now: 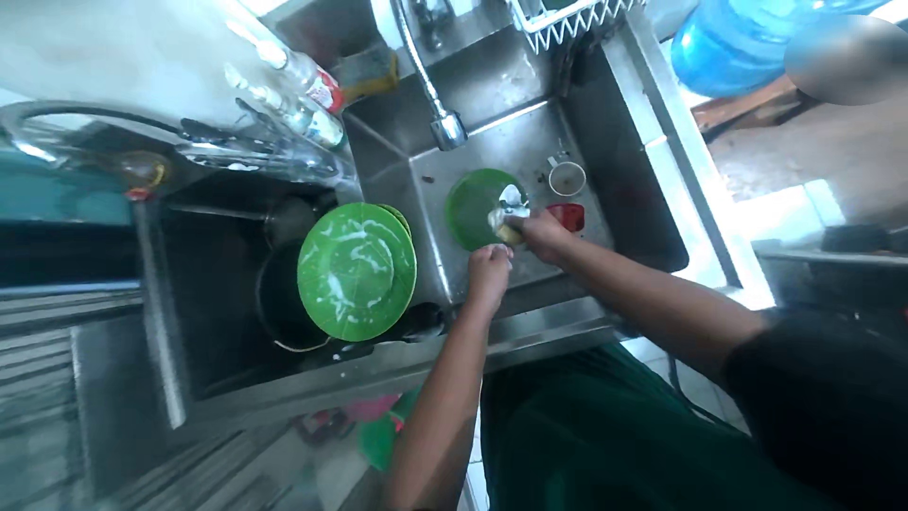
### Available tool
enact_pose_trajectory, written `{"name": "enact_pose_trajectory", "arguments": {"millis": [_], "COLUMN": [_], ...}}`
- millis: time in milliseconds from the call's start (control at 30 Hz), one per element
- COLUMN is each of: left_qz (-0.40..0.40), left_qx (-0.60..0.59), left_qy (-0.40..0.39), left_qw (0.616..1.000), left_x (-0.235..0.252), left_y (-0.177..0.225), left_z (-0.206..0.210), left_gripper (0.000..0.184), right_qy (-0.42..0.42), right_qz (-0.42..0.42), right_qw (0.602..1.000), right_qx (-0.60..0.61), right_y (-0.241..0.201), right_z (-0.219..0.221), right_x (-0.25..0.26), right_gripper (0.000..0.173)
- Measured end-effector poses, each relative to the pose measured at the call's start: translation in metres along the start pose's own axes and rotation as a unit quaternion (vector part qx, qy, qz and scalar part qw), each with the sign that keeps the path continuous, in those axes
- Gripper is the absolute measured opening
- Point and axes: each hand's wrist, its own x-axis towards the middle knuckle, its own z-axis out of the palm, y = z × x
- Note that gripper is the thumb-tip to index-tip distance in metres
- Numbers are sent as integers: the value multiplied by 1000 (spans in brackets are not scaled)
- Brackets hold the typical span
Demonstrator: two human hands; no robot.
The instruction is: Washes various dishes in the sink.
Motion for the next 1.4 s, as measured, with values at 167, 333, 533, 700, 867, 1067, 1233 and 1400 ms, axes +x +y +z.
{"name": "enact_pose_trajectory", "arguments": {"millis": [167,333,533,700,867,1067,1233,1400], "left_qz": [-7,-6,28,191,343,230,193,174], "left_qx": [1,12,116,275,407,599,664,706], "left_qy": [-11,-43,-79,-9,177,217,202,183], "left_qw": [1000,999,990,942,828,736,694,662], "left_x": [-8,-7,-29,-85,-118,-103,-76,-54], "left_y": [2,-6,15,41,96,191,211,213], "left_z": [-6,-20,-88,-209,-321,-355,-329,-304], "left_gripper": [28,28,30,29,29,35,24,23], "right_qy": [50,68,160,261,266,292,313,313], "right_qz": [-42,-44,-115,-141,-132,-122,-132,-137], "right_qw": [998,996,974,955,955,947,938,936], "right_qx": [1,-41,-116,-26,12,60,73,81], "right_y": [-6,1,-22,-8,27,45,48,50], "right_z": [-3,7,9,1,29,54,58,61], "right_x": [10,7,-6,-9,-40,-65,-82,-92], "right_gripper": [41,38,45,51,42,38,33,32]}}
